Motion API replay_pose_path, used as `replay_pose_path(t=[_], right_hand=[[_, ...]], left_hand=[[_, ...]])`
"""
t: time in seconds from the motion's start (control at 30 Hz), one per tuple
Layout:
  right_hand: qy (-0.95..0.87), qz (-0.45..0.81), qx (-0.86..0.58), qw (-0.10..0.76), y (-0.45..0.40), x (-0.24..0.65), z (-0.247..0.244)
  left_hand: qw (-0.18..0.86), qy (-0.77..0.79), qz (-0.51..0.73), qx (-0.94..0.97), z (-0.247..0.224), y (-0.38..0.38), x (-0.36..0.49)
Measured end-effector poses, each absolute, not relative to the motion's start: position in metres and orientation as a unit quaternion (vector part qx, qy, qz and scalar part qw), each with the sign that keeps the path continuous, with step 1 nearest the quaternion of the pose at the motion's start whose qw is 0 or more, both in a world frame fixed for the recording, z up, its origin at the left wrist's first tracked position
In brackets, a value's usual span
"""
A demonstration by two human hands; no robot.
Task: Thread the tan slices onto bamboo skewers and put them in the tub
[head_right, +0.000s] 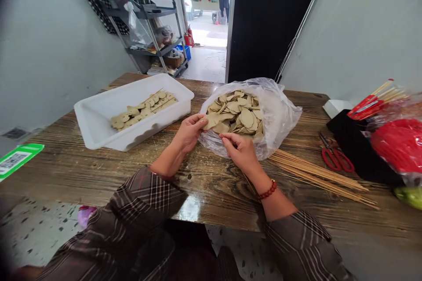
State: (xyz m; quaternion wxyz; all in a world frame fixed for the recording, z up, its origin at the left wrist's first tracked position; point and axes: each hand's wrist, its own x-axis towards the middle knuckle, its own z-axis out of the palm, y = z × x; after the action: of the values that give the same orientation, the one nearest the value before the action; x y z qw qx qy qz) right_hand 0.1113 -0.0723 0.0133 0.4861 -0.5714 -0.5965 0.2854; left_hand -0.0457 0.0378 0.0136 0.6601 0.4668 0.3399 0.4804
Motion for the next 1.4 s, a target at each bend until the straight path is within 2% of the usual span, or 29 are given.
replay_pose_path(t=[0.13,0.67,1.07,1.2,1.4], right_hand=[[-0.62,0.267,-0.579,0.457,-0.071,0.112,0.008],[-0.635,0.247,-0.591,0.431,-0.07,0.114,0.001],[-0.632,0.234,-0.604,0.425,-0.068,0.113,-0.002],[-0.629,0.216,-0.611,0.431,-0.067,0.113,-0.002],[-0.635,0.204,-0.599,0.443,-0.068,0.112,-0.003]], left_hand=[[0.67,0.332,0.477,0.463,0.016,0.035,-0.045],[0.605,0.338,0.493,0.526,0.021,0.032,-0.046],[0.509,0.371,0.478,0.612,0.015,0.035,-0.045],[0.524,0.355,0.474,0.612,0.018,0.03,-0.042],[0.609,0.345,0.485,0.525,0.021,0.026,-0.041]])
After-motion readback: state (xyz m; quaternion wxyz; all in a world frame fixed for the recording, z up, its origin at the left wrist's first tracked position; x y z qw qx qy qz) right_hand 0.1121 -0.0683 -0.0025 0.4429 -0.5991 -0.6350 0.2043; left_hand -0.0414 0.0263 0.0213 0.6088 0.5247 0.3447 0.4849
